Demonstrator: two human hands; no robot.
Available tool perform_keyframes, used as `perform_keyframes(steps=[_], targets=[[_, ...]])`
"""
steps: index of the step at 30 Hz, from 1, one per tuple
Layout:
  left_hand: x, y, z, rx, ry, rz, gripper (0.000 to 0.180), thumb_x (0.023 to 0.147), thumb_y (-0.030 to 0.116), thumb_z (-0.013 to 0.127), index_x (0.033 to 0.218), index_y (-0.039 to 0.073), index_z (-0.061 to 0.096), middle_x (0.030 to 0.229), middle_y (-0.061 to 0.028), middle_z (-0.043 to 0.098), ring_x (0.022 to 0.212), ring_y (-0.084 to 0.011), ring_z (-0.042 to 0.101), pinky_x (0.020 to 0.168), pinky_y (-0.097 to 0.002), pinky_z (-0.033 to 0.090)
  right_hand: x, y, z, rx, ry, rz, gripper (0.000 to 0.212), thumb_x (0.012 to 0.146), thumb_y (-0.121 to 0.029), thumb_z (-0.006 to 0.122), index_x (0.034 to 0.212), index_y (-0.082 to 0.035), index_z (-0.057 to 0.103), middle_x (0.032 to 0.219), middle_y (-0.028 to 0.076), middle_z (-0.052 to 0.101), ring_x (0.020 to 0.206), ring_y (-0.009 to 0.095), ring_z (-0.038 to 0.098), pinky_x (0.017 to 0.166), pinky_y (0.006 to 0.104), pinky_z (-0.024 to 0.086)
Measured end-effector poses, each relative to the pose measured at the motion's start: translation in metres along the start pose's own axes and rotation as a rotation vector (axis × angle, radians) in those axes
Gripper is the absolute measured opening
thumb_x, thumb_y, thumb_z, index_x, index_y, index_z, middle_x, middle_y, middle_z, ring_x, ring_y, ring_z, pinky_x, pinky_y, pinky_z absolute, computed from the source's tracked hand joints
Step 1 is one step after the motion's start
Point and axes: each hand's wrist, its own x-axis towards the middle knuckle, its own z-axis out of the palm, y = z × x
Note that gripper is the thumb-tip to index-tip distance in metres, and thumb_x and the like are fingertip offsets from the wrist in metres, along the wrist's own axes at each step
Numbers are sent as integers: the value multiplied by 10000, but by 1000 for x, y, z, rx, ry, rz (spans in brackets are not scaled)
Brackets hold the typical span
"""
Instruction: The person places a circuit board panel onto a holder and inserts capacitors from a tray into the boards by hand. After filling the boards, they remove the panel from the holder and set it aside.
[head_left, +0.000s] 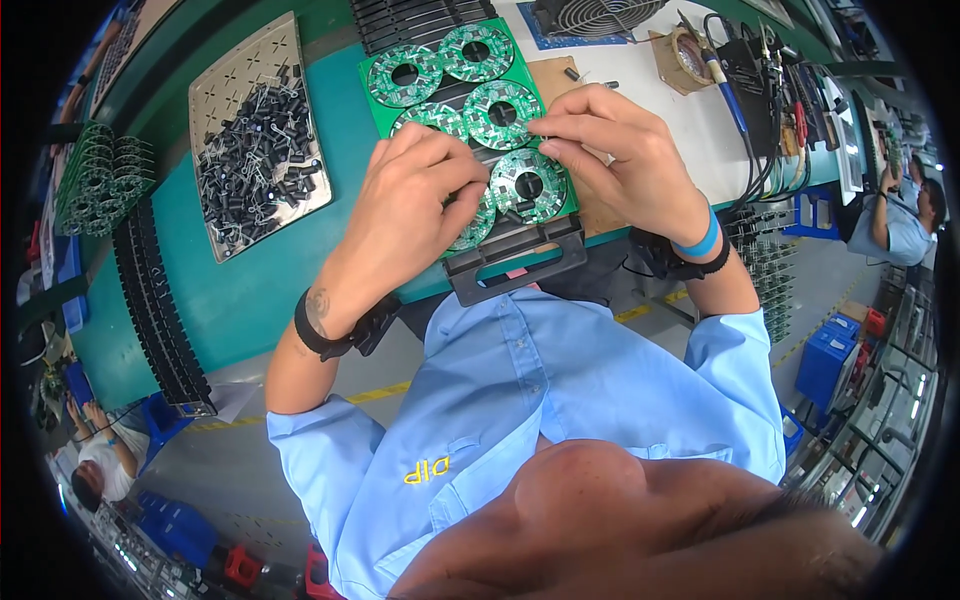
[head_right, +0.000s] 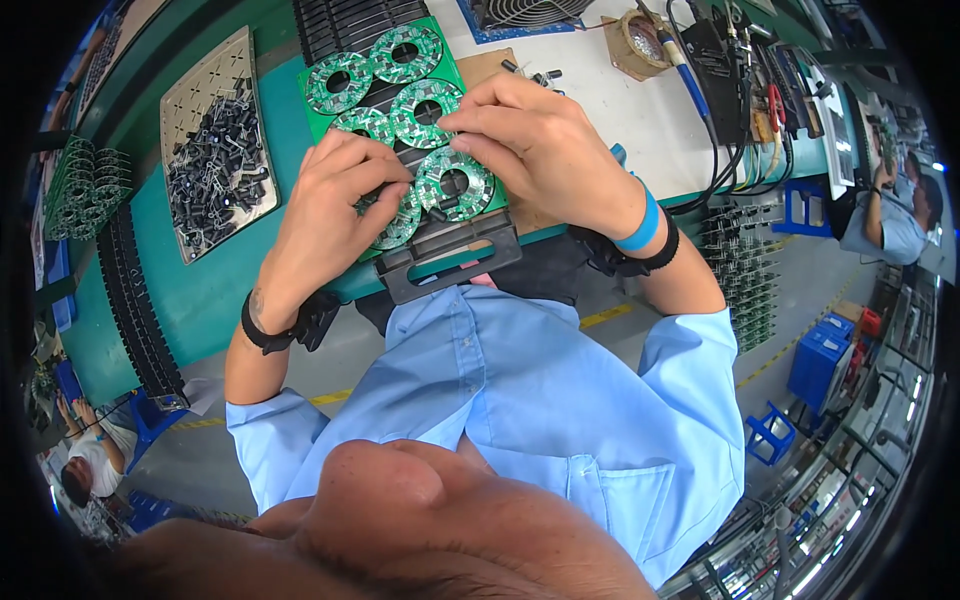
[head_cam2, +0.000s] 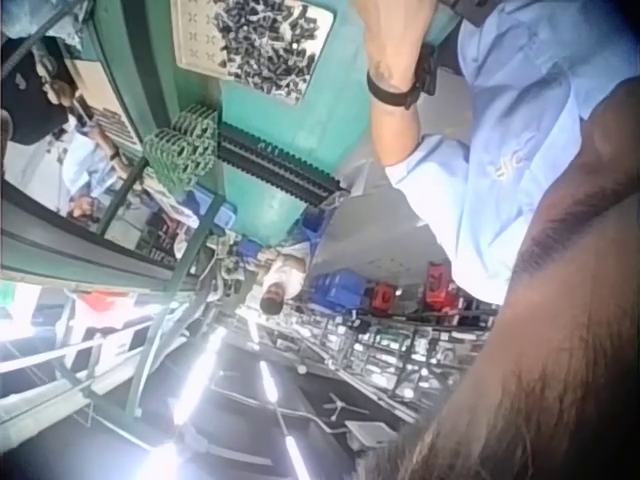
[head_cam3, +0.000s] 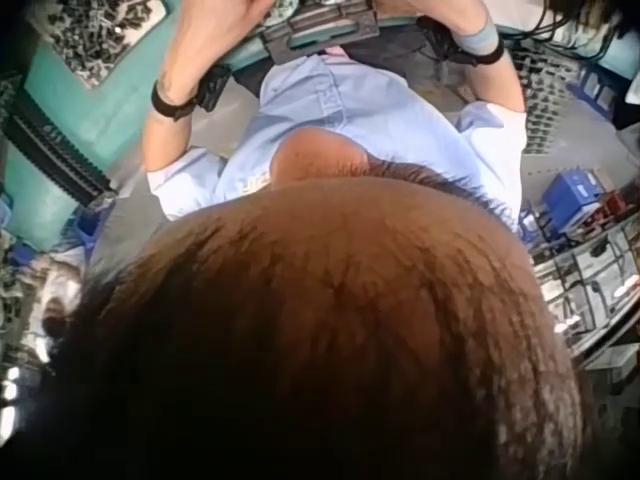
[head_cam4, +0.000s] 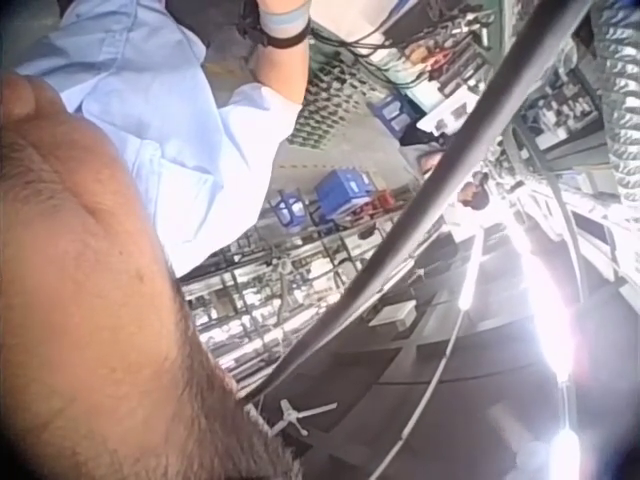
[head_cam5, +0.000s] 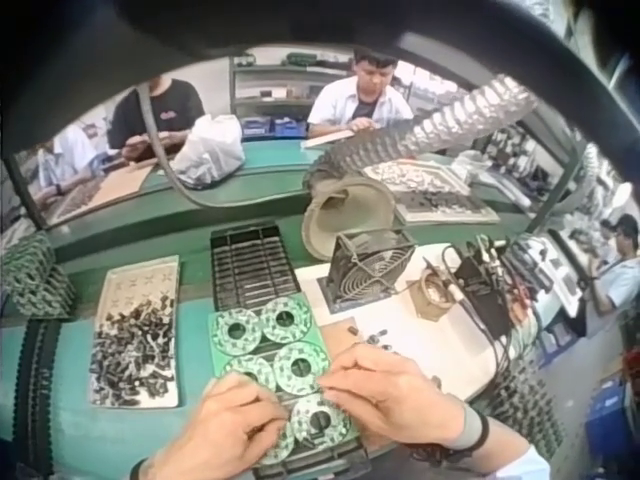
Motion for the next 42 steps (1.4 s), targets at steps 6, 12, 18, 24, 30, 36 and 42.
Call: perform_keyframes(steps=[6, 12, 18, 24, 30, 36, 42], targets=[[-3, -1, 5, 15, 18, 44, 175, 831, 84, 810, 1000, 73, 768, 987, -28, 698, 1010, -254, 623, 846, -404, 473, 12, -1, 16, -34, -39, 21, 217, 906, -15, 783, 1123, -29, 780, 977, 107, 743, 814, 248, 697, 703, 349, 559], [0, -1, -28, -8, 41, 13, 326, 844, 143, 831, 1148, 60, 747, 1074, -89, 713, 1082, -288, 631, 899, -408, 494, 21, 11, 20, -52, -74, -6, 190, 901, -26, 788, 1091, -19, 779, 968, 111, 754, 834, 273, 715, 724, 359, 575], [-3, -68, -85, 275, 131, -298, 390, 929, 251, 795, 1240, 29, 718, 1208, -153, 711, 1166, -353, 619, 995, -423, 503, 21, 13, 20, -77, -88, -37, 172, 900, -22, 784, 1071, -7, 779, 1014, 119, 768, 902, 292, 741, 768, 365, 600], [-23, -108, -92, 596, 218, -400, 360, 988, 268, 735, 1288, 69, 720, 1204, -154, 717, 1157, -370, 616, 1012, -464, 491, 23, 12, 19, -77, -107, -42, 173, 897, -17, 785, 1069, -2, 780, 1021, 121, 768, 898, 293, 741, 765, 363, 603], [-24, -109, -89, 563, 209, -378, 309, 999, 227, 715, 1277, 94, 733, 1165, -140, 716, 1140, -364, 625, 989, -462, 498, 23, 12, 17, -82, -119, -26, 172, 890, -4, 786, 1062, 0, 781, 1014, 120, 762, 893, 292, 742, 747, 363, 599], [-21, -104, -85, 354, 175, -537, 211, 1000, 167, 697, 1180, 63, 732, 1122, -149, 700, 1014, -363, 672, 896, -449, 539, 24, 12, 18, -82, -116, -38, 176, 889, -1, 786, 1065, 0, 780, 1005, 120, 759, 892, 291, 742, 747, 363, 597], [-20, -104, -82, 359, 219, -471, 171, 1005, 130, 673, 1140, 28, 699, 1094, -163, 695, 969, -366, 686, 862, -445, 549, 24, 11, 18, -82, -119, -50, 178, 889, -4, 787, 1067, -10, 781, 1011, 118, 758, 890, 287, 740, 749, 362, 595]])
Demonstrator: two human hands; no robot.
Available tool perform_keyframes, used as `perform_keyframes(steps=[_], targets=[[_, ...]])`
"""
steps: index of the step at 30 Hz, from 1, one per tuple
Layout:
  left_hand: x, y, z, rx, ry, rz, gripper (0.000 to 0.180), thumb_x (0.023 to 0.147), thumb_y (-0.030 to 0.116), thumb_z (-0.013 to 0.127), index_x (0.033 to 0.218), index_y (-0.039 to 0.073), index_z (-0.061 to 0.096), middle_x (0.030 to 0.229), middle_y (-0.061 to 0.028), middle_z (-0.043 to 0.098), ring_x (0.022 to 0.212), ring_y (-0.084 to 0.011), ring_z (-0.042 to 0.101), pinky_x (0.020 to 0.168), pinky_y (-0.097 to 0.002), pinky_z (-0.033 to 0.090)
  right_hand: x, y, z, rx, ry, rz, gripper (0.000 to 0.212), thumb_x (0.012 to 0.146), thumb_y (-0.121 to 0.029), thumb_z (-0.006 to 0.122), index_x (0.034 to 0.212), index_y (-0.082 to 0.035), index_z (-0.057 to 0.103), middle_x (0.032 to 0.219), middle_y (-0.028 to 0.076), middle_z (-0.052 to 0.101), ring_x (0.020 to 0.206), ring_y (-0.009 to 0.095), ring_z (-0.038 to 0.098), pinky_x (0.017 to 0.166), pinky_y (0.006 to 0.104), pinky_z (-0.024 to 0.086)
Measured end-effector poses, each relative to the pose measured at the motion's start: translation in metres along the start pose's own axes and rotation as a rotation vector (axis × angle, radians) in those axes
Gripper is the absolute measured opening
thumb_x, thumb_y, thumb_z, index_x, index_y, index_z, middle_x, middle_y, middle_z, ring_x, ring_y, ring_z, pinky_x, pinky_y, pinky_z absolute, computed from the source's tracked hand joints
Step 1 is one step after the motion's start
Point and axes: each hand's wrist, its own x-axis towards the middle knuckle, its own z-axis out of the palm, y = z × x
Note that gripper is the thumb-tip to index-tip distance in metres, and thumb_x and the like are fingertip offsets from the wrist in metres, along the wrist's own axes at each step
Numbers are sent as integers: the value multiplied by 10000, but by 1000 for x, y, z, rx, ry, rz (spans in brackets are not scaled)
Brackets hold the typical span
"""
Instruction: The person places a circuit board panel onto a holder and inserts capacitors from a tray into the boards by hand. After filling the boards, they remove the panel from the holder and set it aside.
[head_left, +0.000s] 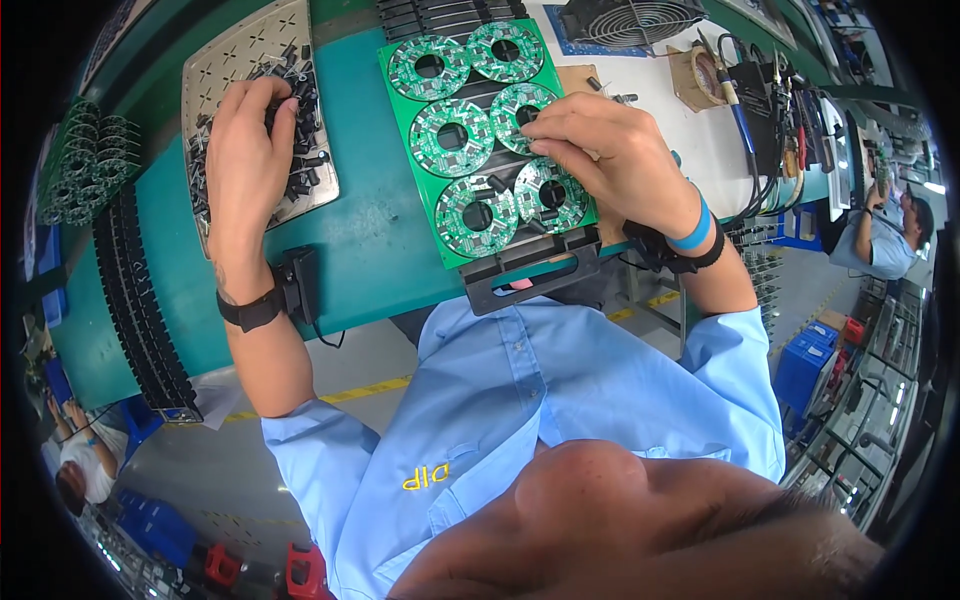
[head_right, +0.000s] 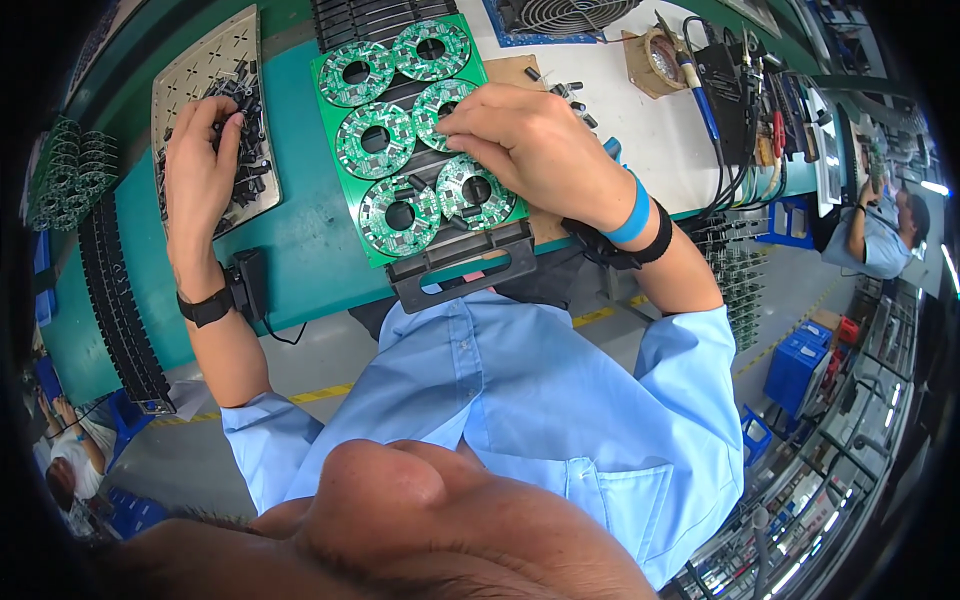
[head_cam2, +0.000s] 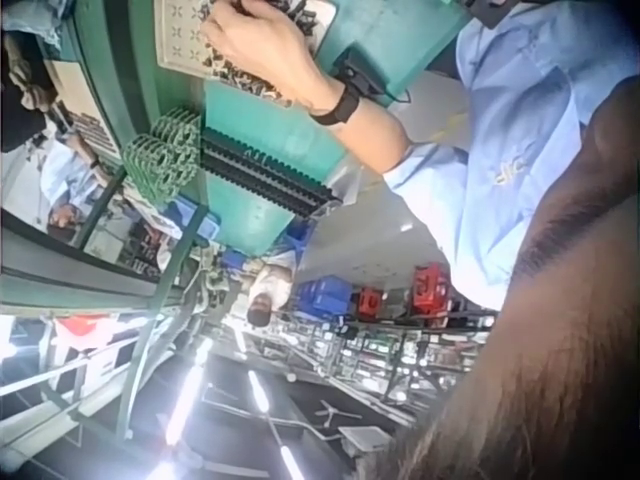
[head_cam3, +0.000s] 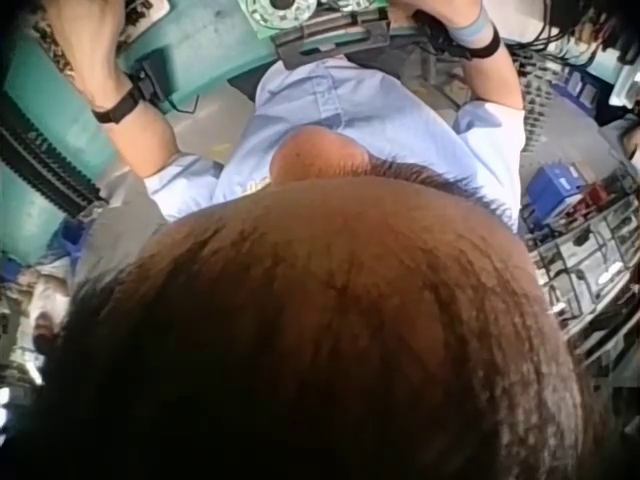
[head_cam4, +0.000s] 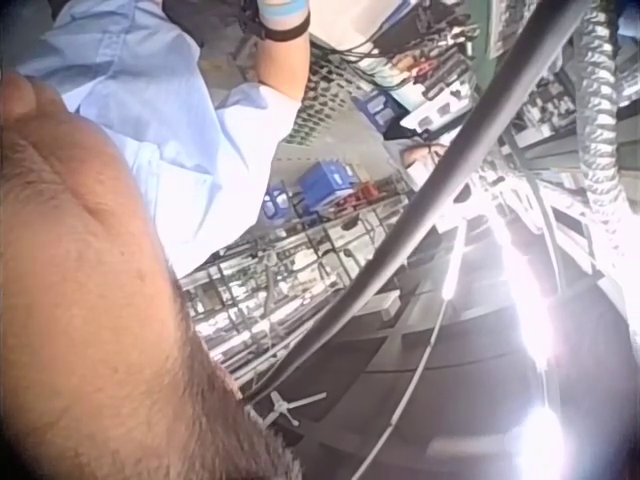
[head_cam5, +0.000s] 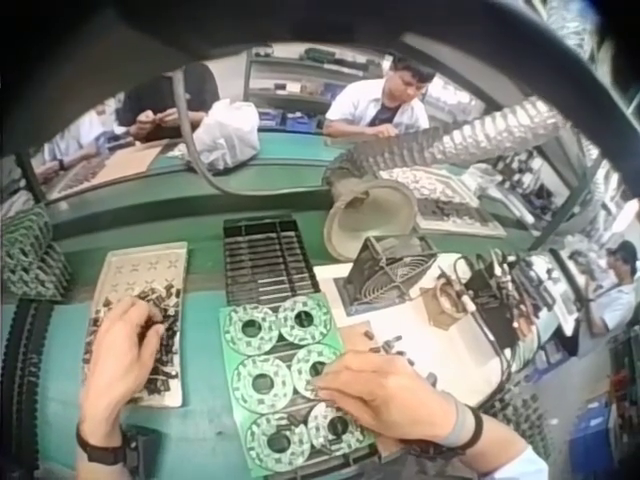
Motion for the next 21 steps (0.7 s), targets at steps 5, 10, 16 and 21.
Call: perform_keyframes(steps=[5, 10, 16, 21], targets=[[1, 1, 2, -33, 59, 3, 193, 1006, 126, 663, 1166, 20, 681, 1079, -177, 696, 985, -369, 686, 870, -448, 548, -1, 0, 0, 10, 0, 16, 181, 889, -5, 787, 1070, -14, 782, 1013, 116, 759, 890, 287, 738, 753, 366, 594], [1, 0, 3, -1, 102, 12, 206, 990, 125, 680, 1164, 14, 680, 1059, -168, 701, 977, -338, 689, 868, -438, 554, 0, 0, 0, 24, -11, 28, 184, 891, -7, 786, 1074, -12, 781, 1014, 115, 759, 891, 293, 736, 760, 374, 594], [3, 3, 3, -5, 163, -23, 225, 957, 100, 711, 1167, 21, 698, 1043, -134, 704, 963, -274, 691, 861, -410, 560, 2, 2, -1, 13, -18, 0, 179, 891, -12, 787, 1070, -8, 778, 1016, 115, 761, 892, 294, 737, 761, 377, 595], [3, 2, 2, -45, 231, 54, 231, 929, 65, 729, 1158, 29, 729, 1036, -105, 705, 925, -241, 696, 844, -384, 569, 1, 1, -2, 17, -15, 17, 177, 891, -14, 787, 1067, -9, 778, 1019, 115, 763, 896, 296, 738, 765, 377, 596]])
